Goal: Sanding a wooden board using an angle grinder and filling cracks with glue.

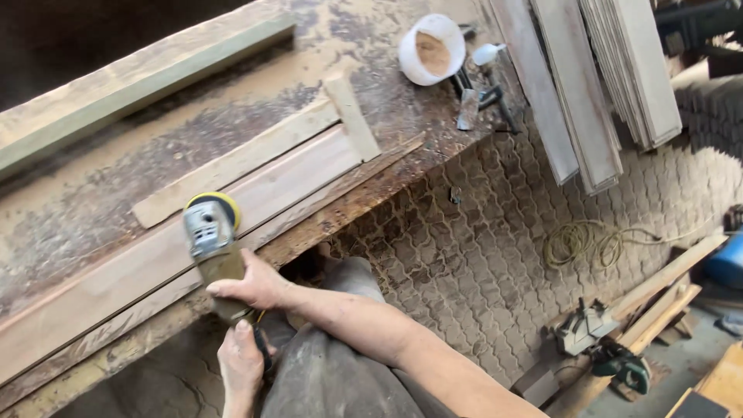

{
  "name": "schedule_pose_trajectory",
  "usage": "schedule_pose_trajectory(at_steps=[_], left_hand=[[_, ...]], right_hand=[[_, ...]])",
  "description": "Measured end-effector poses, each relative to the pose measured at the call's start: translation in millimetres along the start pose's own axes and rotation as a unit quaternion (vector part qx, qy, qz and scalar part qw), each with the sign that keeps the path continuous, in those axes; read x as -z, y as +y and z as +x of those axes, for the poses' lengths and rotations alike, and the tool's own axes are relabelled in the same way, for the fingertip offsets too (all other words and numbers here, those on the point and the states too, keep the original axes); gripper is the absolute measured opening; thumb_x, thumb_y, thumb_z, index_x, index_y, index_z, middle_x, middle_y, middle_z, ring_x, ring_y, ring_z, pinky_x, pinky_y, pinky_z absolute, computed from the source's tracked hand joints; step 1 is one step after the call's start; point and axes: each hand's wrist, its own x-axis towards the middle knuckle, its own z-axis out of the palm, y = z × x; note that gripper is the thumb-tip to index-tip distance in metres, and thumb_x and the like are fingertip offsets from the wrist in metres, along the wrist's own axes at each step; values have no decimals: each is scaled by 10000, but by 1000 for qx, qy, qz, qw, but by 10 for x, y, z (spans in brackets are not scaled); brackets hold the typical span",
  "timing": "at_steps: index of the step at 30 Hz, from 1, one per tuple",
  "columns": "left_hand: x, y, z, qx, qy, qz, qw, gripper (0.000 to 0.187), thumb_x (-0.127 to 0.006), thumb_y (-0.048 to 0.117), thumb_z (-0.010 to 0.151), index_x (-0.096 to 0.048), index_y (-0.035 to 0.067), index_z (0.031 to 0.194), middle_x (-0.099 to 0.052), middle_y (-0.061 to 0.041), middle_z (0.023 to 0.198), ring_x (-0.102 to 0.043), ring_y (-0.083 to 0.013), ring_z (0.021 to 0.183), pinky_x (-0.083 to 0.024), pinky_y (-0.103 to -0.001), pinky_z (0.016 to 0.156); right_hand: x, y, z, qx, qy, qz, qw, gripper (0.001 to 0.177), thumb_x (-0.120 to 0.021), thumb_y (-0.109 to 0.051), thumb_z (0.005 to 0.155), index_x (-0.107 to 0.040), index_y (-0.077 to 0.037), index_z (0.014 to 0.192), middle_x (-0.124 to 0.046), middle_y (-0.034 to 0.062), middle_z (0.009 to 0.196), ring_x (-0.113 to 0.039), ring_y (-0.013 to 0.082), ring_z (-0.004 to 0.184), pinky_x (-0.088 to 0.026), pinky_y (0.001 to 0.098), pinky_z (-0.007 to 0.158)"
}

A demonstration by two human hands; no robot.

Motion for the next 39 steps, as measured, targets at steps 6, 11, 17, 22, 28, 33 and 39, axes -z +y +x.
schedule_pose_trajectory(at_steps=[6, 11, 17, 22, 28, 33, 39], left_hand=[[-832, 678, 141, 16, -88, 79, 993, 429, -474, 328, 1054, -619, -33, 872, -591, -124, 591, -600, -241, 448, -472, -349, 477], [-1308, 792, 335, -97, -110, 157, 977, 399, -538, 343, 989, -683, -27, 958, -650, -135, 704, -545, -243, 632, -480, -375, 636], [-1258, 1084, 204, -59, -114, 150, 980, 496, -595, 509, 971, -676, 22, 917, -696, -297, 830, -708, -469, 939, -538, -562, 765], [-545, 495, 249, 2, -77, 126, 989, 521, -559, 544, 955, -623, 44, 821, -677, -209, 614, -741, -307, 643, -616, -434, 561], [658, -151, -72, -9, 9, 31, 999, 466, -465, 384, 1021, -658, -33, 939, -637, -123, 589, -600, -226, 446, -487, -346, 500], [1319, -393, -136, 52, 43, -12, 998, 639, -358, 477, 1043, -670, -14, 779, -640, -136, 566, -612, -262, 492, -499, -371, 558], [1221, -604, -189, 35, 62, -46, 996, 667, -289, 394, 1122, -643, -86, 823, -634, -214, 551, -599, -310, 471, -486, -356, 555]], right_hand=[[1079, 21, -122, -5, 94, 95, 991, 703, -762, -268, 750, -451, 54, 1293, -636, 185, 1084, -693, 276, 866, -622, 368, 783], [1635, 16, -204, 55, 107, 265, 957, 635, -759, -150, 816, -408, 35, 1312, -629, 200, 1037, -726, 297, 763, -669, 407, 707], [1398, 163, -172, 38, 245, 234, 940, 502, -909, -206, 800, -604, -102, 1185, -724, 96, 1028, -709, 197, 956, -631, 372, 775], [629, 163, -85, 44, 177, 135, 974, 565, -910, -293, 791, -608, -94, 1224, -719, 122, 1087, -672, 220, 1018, -604, 421, 851], [-707, 287, 72, 44, -1, 35, 998, 699, -734, -302, 788, -463, 19, 1347, -635, 159, 1129, -639, 231, 957, -555, 346, 865], [-1573, 206, 269, 35, -95, -4, 995, 570, -751, -324, 781, -598, 9, 1218, -693, 142, 1064, -683, 226, 926, -576, 349, 859], [-1485, 219, 92, -39, -63, -94, 993, 824, -717, -471, 687, -521, 106, 1241, -674, 219, 1045, -680, 289, 909, -567, 362, 846]])
